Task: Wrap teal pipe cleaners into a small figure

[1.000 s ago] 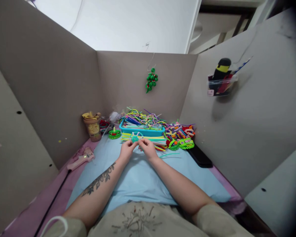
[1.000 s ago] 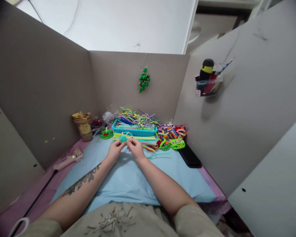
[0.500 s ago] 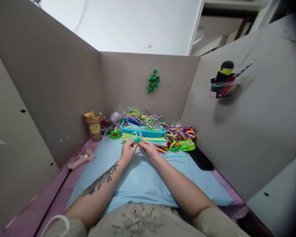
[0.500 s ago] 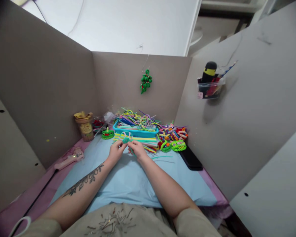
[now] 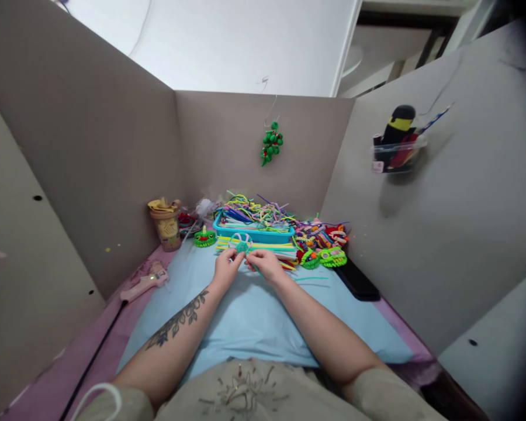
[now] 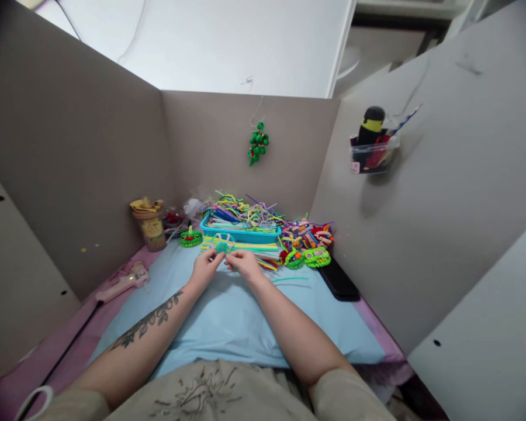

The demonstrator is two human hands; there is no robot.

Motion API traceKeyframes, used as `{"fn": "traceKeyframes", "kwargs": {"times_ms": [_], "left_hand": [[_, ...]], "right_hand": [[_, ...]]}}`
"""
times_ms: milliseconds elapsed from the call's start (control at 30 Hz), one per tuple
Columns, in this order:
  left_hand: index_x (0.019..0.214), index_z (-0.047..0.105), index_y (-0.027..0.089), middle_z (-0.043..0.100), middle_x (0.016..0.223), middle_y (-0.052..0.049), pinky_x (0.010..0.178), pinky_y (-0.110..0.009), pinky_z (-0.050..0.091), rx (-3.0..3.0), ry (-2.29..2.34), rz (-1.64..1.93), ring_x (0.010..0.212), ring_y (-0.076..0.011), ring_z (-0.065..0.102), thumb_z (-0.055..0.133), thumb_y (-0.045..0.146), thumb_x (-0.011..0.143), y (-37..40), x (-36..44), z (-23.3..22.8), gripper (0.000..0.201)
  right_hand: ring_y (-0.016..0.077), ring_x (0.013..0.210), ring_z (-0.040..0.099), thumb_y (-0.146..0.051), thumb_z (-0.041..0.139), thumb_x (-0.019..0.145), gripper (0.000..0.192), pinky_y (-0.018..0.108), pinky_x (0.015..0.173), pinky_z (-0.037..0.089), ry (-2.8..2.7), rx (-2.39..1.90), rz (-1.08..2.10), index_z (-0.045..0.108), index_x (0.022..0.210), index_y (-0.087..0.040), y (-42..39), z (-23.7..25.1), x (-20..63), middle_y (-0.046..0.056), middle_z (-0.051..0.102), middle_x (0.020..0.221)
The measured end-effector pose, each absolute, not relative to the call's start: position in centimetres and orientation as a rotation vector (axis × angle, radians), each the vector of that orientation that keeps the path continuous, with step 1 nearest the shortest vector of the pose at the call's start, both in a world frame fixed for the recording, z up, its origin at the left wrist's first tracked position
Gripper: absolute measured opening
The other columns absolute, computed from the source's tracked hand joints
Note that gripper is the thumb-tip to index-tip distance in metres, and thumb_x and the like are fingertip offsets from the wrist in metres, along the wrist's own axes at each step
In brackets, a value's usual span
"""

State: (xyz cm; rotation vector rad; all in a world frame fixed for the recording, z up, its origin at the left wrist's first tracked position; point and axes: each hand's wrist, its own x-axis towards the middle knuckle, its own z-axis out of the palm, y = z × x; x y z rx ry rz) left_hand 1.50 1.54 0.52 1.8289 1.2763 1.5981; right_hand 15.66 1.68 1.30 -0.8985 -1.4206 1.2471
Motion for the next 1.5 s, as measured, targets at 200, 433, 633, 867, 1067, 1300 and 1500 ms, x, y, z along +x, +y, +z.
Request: {"fn": "traceKeyframes", "kwargs": {"times_ms": [200, 433, 633, 867, 1067, 1300, 1500], "left_hand": [[0.05, 0.038, 0.018, 0.031, 0.051, 0.005, 0.052, -0.024, 0.025, 1.728, 1.202, 1.526, 0.054, -0.0098, 0.031, 0.059, 0.04, 0.07, 1.2, 1.7, 0.9, 0.037], [0.059, 0.055, 0.016, 0.047, 0.057, 0.002, 0.057, -0.024, 0.032, 1.555, 1.097, 1.546, 0.059, -0.0121, 0.042, 0.06, 0.044, 0.07, 1.8, 1.4, 0.7, 0.03], [0.066, 0.063, 0.015, 0.058, 0.063, -0.001, 0.062, -0.025, 0.037, 1.502, 1.086, 1.506, 0.063, -0.0141, 0.049, 0.059, 0.045, 0.071, 2.4, 1.2, 0.1, 0.03], [0.062, 0.061, 0.015, 0.056, 0.059, 0.0, 0.057, -0.024, 0.035, 1.527, 1.099, 1.474, 0.059, -0.0134, 0.047, 0.058, 0.049, 0.071, 2.3, 1.2, 0.2, 0.035], [0.06, 0.059, 0.015, 0.055, 0.058, 0.0, 0.057, -0.024, 0.034, 1.547, 1.08, 1.452, 0.059, -0.0129, 0.046, 0.059, 0.048, 0.07, 2.5, 1.1, 0.1, 0.035], [0.061, 0.06, 0.015, 0.054, 0.059, 0.0, 0.057, -0.024, 0.032, 1.554, 1.057, 1.383, 0.058, -0.0121, 0.044, 0.059, 0.046, 0.071, 2.0, 1.3, 0.7, 0.033], [0.058, 0.057, 0.015, 0.046, 0.052, 0.003, 0.053, -0.024, 0.028, 1.541, 1.06, 1.429, 0.053, -0.0107, 0.039, 0.06, 0.048, 0.07, 2.0, 1.1, 0.7, 0.035]], "right_hand": [[0.009, 0.047, 0.048, -0.031, 0.062, 0.065, 0.018, 0.021, 0.047, 0.036, -1.473, -0.947, 1.078, 0.057, 0.06, -0.015, 1.9, 1.4, 15.9, -0.002, 0.056, 0.052], [0.012, 0.053, 0.051, -0.034, 0.058, 0.071, 0.019, 0.023, 0.051, 0.041, -1.593, -0.99, 0.761, 0.061, 0.079, -0.017, 1.9, 1.1, 16.0, -0.001, 0.059, 0.061], [0.0171, 0.072, 0.057, -0.028, 0.056, 0.076, 0.014, 0.028, 0.068, 0.043, -1.792, -0.971, 0.359, 0.064, 0.082, -0.019, 1.5, 1.2, 16.0, 0.004, 0.065, 0.078], [0.0188, 0.079, 0.055, -0.023, 0.052, 0.08, 0.013, 0.031, 0.075, 0.041, -1.859, -0.961, 0.246, 0.065, 0.079, -0.021, 1.4, 1.3, 16.3, 0.004, 0.064, 0.078], [0.0179, 0.074, 0.053, -0.017, 0.049, 0.078, 0.014, 0.029, 0.07, 0.039, -1.869, -0.971, 0.25, 0.061, 0.071, -0.021, 1.4, 1.6, 16.1, 0.003, 0.06, 0.071], [0.0167, 0.073, 0.053, -0.016, 0.05, 0.076, 0.013, 0.027, 0.069, 0.039, -1.888, -0.992, 0.274, 0.059, 0.068, -0.02, 1.4, 2.1, 16.4, 0.002, 0.059, 0.07], [0.0165, 0.072, 0.055, -0.026, 0.055, 0.076, 0.011, 0.028, 0.07, 0.04, -1.822, -0.971, 0.346, 0.063, 0.071, -0.02, 1.7, 1.9, 16.6, 0.002, 0.063, 0.074]]}}
